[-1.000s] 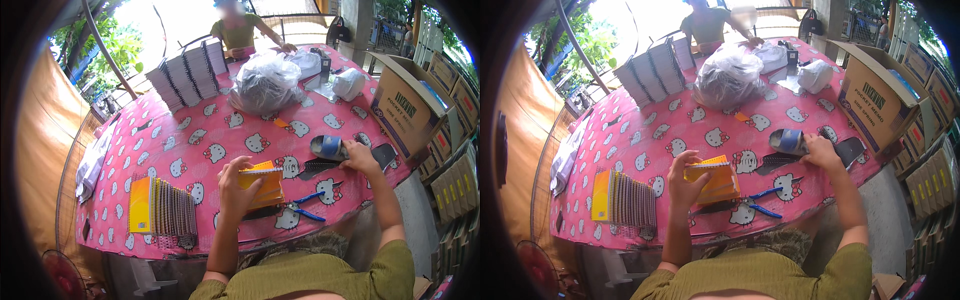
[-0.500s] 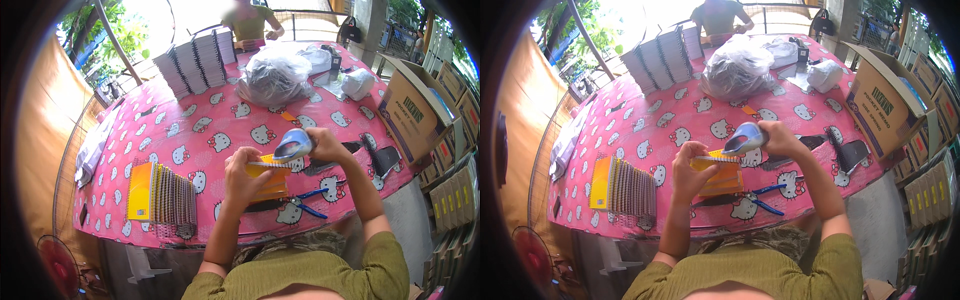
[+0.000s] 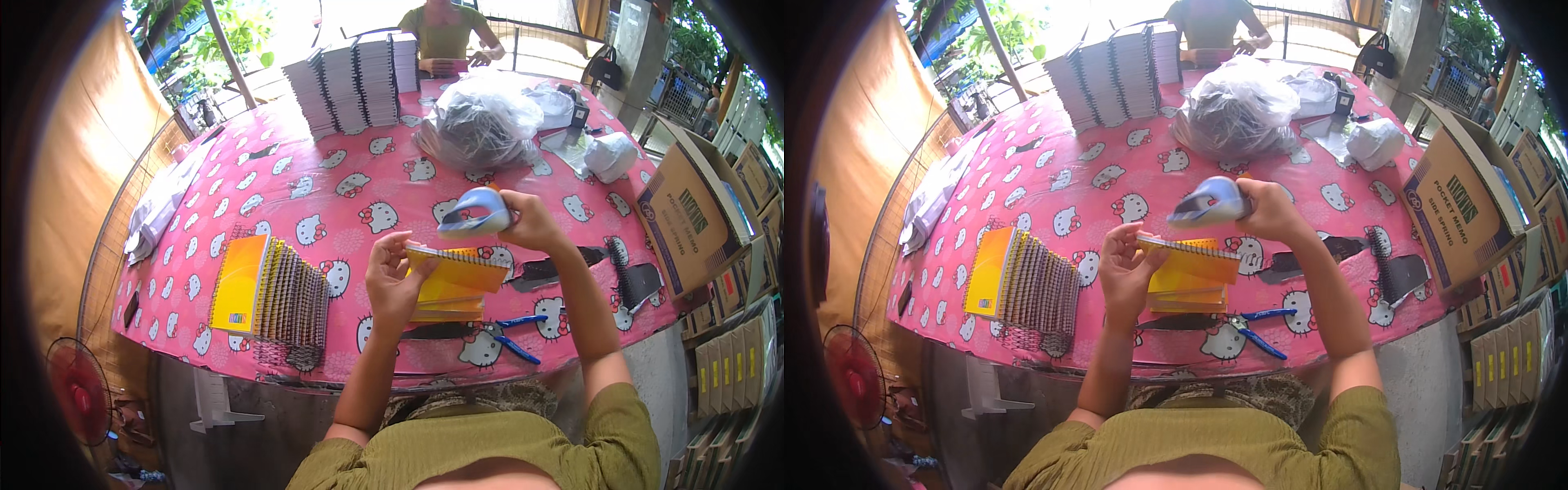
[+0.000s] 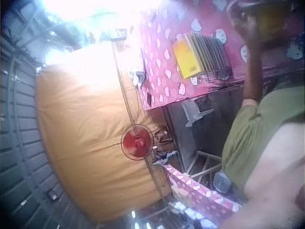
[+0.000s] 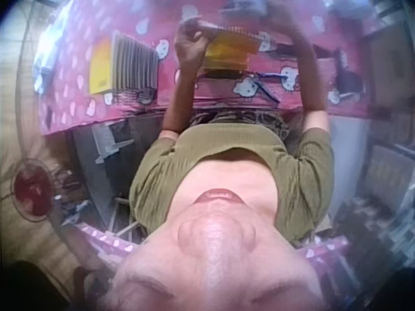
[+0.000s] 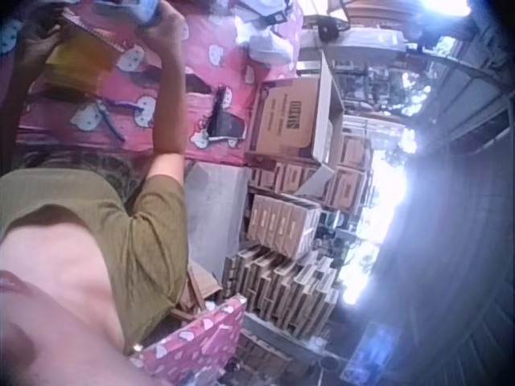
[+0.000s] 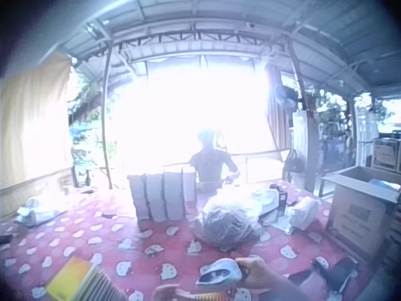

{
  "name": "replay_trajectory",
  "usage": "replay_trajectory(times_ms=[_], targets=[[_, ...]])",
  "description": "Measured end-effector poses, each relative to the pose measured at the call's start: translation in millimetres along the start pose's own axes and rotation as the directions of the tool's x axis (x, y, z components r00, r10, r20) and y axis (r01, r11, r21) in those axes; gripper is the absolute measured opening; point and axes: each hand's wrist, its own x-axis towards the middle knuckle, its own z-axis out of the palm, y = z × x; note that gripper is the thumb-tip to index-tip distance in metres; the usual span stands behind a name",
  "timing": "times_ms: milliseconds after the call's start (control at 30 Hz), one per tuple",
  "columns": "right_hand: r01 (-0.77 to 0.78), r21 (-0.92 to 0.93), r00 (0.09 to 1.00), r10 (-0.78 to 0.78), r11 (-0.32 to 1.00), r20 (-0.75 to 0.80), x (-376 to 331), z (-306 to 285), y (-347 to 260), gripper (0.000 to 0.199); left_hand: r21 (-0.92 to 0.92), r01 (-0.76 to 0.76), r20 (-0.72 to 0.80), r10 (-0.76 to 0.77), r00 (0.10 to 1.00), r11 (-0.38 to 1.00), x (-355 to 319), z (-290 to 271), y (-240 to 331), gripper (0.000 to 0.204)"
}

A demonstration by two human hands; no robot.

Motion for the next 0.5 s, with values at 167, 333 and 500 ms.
replay_trajectory(times_ms=[167, 333, 500], targets=[[0.024, -0.224, 0.999, -0.03, 0.974, -0.024, 15.0, 1.0, 9.5, 0.035, -0.118, 0.079, -0.009, -0.081, 0.997, 0.99, -4.8, -4.7, 2.2, 0.036], [0.079, 0.048, 0.996, -0.081, 0.996, 0.037, 7.6, 14.2, -9.2, 0.035, -0.071, 0.08, -0.038, -0.083, 0.996, 0.994, -9.6, -15.4, 0.9, 0.035], [-0.145, -0.626, 0.952, -0.065, 0.766, -0.3, -10.9, -4.1, 14.7, 0.039, -0.066, 0.128, 0.041, -0.126, 0.991, 0.99, -9.0, -23.8, 3.3, 0.029]])
